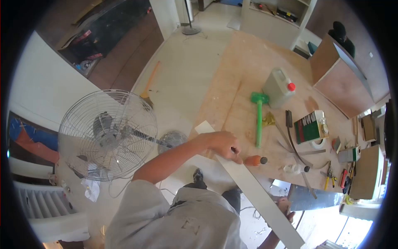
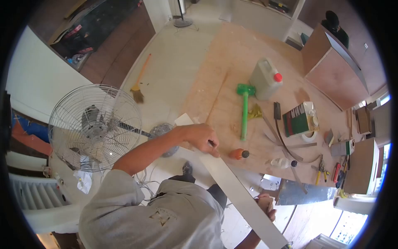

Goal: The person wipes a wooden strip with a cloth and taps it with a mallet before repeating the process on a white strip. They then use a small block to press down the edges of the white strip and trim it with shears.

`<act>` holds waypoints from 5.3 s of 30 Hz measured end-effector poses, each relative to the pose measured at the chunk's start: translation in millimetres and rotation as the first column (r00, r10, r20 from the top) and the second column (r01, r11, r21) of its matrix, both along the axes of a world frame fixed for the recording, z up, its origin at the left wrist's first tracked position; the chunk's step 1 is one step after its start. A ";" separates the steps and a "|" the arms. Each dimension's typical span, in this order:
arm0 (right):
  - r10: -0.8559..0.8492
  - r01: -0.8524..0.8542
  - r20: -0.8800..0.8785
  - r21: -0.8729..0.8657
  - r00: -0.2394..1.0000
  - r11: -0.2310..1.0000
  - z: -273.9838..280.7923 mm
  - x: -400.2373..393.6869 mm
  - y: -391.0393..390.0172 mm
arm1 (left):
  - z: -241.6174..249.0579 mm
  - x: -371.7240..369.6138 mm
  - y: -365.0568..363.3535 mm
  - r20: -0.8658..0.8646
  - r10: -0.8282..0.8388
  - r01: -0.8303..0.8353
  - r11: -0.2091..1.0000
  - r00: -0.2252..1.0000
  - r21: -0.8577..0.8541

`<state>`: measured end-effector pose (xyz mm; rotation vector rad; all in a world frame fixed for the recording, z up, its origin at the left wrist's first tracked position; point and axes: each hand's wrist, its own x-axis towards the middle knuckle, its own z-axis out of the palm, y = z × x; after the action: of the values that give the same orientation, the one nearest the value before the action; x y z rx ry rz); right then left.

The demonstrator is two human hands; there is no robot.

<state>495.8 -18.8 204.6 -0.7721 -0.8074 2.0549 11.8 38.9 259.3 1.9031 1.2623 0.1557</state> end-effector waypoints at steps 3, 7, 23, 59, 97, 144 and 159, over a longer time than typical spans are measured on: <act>0.026 -0.023 0.025 -0.129 0.999 0.991 40.3 -60.7 -38.0 | -42.1 -19.3 14.4 0.080 -0.069 0.070 0.998 0.994 -0.006; 0.113 -0.117 -0.030 -0.257 0.993 0.959 53.2 -87.5 -59.3 | -73.2 -32.0 32.2 0.074 -0.113 0.117 0.992 0.991 -0.054; 0.436 -0.458 0.443 -0.061 0.783 0.887 68.2 -74.3 -15.1 | 55.1 -54.2 54.8 -0.287 -0.107 0.176 0.958 0.952 0.227; -0.545 -0.187 0.377 0.909 0.748 0.372 95.1 -117.0 -54.9 | 219.8 182.9 -81.0 0.845 0.151 -0.734 0.587 0.513 0.341; -0.677 0.176 0.733 0.659 0.065 0.731 -21.1 -124.4 193.5 | -104.9 -52.4 81.9 0.028 0.118 -0.120 0.991 0.993 0.066; -0.833 0.479 0.096 -0.851 0.544 0.215 -237.7 -159.4 4.5 | -220.2 163.6 68.7 -0.070 -0.473 0.467 0.818 0.878 0.336; -0.789 0.478 0.157 -0.858 0.594 0.189 -215.8 -164.3 11.0 | -231.9 160.7 72.2 -0.072 -0.527 0.507 0.758 0.847 0.411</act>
<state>331.5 -7.8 -11.2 -0.9931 0.8045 1.5367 172.5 111.1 27.3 2.5351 0.6480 0.1864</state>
